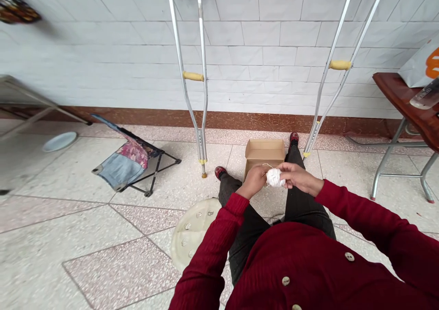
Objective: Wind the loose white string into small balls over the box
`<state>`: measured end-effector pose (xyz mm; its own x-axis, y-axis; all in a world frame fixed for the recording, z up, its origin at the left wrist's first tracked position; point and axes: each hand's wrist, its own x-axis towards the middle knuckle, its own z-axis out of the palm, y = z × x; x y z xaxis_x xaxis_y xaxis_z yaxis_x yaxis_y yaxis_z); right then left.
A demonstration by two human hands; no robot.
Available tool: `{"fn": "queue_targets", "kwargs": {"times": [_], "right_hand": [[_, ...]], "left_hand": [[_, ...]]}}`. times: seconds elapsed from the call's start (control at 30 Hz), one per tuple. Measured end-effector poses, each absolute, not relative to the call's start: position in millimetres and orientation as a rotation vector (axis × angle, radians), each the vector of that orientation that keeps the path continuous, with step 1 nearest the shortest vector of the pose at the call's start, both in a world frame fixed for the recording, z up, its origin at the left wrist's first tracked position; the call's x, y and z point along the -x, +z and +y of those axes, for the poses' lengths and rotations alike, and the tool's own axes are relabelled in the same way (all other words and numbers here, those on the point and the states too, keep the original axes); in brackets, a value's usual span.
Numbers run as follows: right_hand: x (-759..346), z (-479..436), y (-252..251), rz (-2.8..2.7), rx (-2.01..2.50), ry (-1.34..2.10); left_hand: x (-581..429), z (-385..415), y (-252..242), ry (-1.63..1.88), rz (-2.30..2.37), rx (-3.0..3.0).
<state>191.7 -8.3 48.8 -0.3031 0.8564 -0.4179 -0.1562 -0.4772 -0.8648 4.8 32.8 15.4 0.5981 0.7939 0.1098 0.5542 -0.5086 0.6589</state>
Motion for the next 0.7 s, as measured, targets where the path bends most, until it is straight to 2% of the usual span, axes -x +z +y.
{"fn": "queue_targets", "kwargs": {"times": [0.17, 0.4, 0.57, 0.7], "right_hand": [[-196.2, -13.8, 42.4, -1.164, 1.379, 1.88], [-202.3, -7.7, 45.5, -1.365, 1.354, 2.109], [-203.7, -0.4, 6.0, -1.164, 1.587, 1.779], [-204.5, 23.1, -5.9, -0.763, 1.59, 1.532]], "left_hand": [[-13.1, 41.9, 24.3, 0.277, 0.822, -2.778], [-5.1, 61.4, 37.7, 0.154, 0.714, -2.974], [-2.2, 66.1, 56.4, 0.296, 0.914, -2.953], [-13.8, 49.3, 53.1, 0.373, 0.984, -2.612]]}}
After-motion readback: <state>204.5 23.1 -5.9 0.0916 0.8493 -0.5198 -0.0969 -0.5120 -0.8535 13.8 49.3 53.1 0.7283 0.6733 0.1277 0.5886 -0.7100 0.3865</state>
